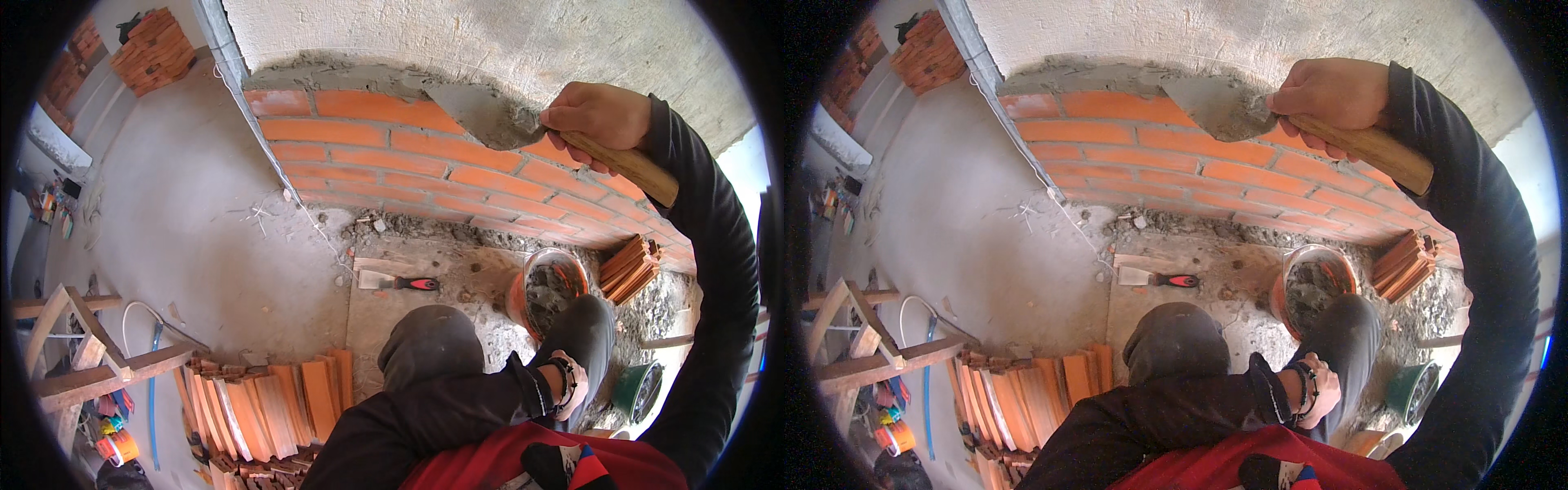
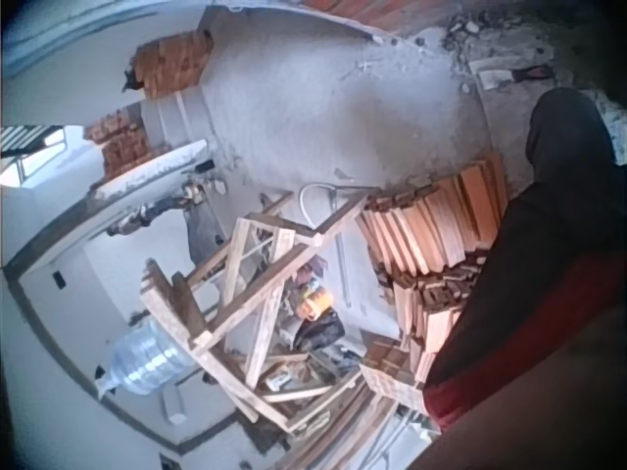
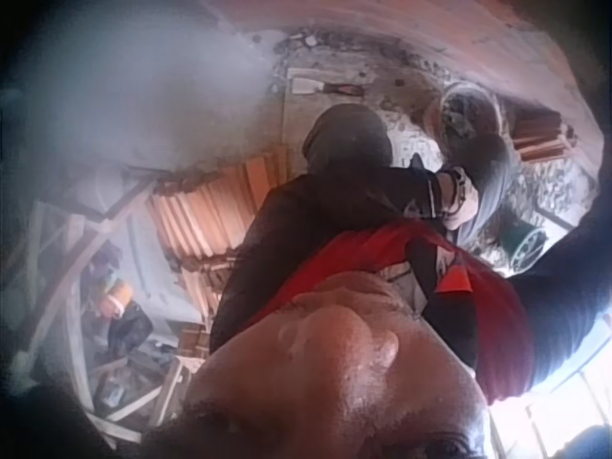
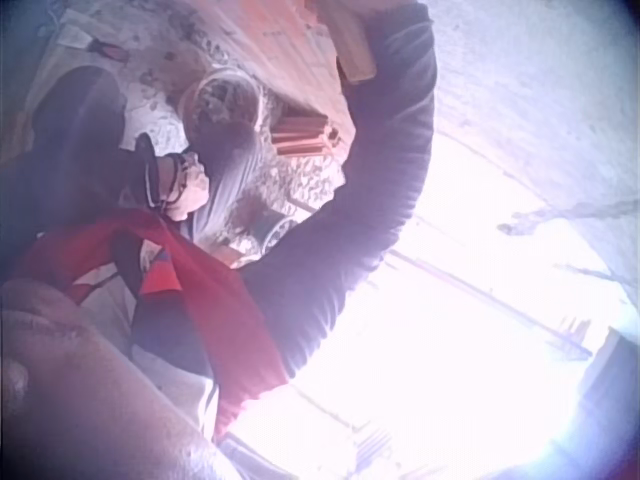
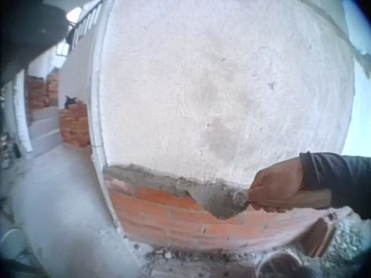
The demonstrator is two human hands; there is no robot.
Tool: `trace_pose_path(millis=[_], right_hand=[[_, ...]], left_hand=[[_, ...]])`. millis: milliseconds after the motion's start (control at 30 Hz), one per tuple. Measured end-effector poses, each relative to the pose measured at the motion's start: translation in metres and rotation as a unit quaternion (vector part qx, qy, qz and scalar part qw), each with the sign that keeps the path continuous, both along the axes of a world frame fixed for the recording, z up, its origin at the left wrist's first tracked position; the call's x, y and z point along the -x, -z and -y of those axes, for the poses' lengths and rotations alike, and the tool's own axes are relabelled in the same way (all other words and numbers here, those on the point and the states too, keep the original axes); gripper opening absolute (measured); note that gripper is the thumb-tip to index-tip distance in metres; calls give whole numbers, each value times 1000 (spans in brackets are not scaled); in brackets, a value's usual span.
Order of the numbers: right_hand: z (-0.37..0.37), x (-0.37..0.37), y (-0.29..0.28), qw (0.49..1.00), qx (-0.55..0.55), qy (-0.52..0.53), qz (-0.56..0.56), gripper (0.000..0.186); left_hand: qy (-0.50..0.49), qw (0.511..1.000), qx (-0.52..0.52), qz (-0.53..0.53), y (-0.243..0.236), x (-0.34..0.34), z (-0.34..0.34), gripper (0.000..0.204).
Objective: The person applies mortar to a brick and places it on a wall using a trowel.
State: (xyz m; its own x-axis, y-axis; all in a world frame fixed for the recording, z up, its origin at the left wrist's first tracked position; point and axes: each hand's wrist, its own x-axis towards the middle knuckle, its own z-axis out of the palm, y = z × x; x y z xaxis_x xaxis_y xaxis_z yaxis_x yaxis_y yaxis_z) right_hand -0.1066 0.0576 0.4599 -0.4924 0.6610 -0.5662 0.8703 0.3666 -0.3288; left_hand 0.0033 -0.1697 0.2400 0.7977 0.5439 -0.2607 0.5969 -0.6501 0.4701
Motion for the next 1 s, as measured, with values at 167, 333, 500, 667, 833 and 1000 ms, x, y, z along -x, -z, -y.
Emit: trace_pose_path(millis=[167,333,500,667,833,1000], right_hand=[[2,-10,-8,998,-41,16,44,42],[8,-12,-2,997,48,43,-39,40],[2,-9,8,993,79,64,-54,40],[3,-6,7,989,86,87,-80,40],[9,-14,14,969,119,173,-133,40],[13,-23,18,967,144,139,-159,39]], left_hand=[[106,994,-17,19,2,3,-15,13],[-71,996,-24,52,6,-3,9,13],[14,992,-104,-67,14,-20,8,13],[150,985,-57,-66,5,-4,-13,15],[151,986,-53,39,43,-26,-13,21],[161,987,3,-12,8,-3,-17,25]])
